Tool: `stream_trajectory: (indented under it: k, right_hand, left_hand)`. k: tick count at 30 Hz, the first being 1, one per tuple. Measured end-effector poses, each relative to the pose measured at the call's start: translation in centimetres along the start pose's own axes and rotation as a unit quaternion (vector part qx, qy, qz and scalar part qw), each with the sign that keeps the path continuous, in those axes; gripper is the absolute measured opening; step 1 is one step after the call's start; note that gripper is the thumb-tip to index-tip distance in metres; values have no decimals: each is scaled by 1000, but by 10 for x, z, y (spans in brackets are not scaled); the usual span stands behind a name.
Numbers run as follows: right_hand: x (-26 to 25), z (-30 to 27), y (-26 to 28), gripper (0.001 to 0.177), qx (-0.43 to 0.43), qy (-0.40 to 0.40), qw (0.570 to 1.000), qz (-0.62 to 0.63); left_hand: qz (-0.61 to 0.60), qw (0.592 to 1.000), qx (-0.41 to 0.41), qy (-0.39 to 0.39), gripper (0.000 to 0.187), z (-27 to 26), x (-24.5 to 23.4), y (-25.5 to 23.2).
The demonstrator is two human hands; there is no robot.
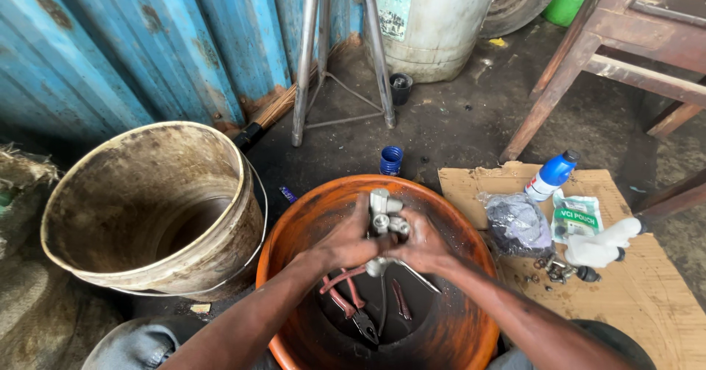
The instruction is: The person disassembles a metal mechanical part over a basin, using a screwdriver and pliers to remove components. They rinse the part and tools with water from a plastic bottle, then reassemble the part and place the tools on a nearby cardboard sheet.
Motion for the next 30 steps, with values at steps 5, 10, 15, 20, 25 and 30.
stream_trajectory:
  k: [5, 10, 15, 20, 25, 30]
  right_hand:
    - [-11, 1, -8, 58, 21, -5, 1000, 8]
    - [-36, 15, -17, 61, 69, -33, 997, -26]
    - [-43, 12, -51, 67, 101, -2, 991, -84]
    - [-45, 13, -83, 100, 128, -23, 977, -167]
    - [-43, 8, -74, 90, 144, -10, 987, -72]
    - [-52, 16, -64, 71, 129, -5, 987, -97]
  left_hand:
    - [112, 982, 88, -128, 59, -26, -44, -8]
    - [-4, 958, 159, -240, 27, -61, -149, 3]
    - [103, 917, -132, -362, 32, -67, -241, 103]
    - [211, 913, -278, -210, 33, -12, -235, 215]
    - [292, 891, -329, -115, 30, 20, -231, 255]
    - [342, 882, -320, -55, 29, 29, -215, 245]
Point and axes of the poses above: each hand's wrist, its own z-axis towards the middle knuckle, its own x-axis out of the palm, y = z × x, the point moved 6 cm from there along z, towards the middle knuckle, and after that the axes turned 13 degrees about -x, right-handed, at the moved point
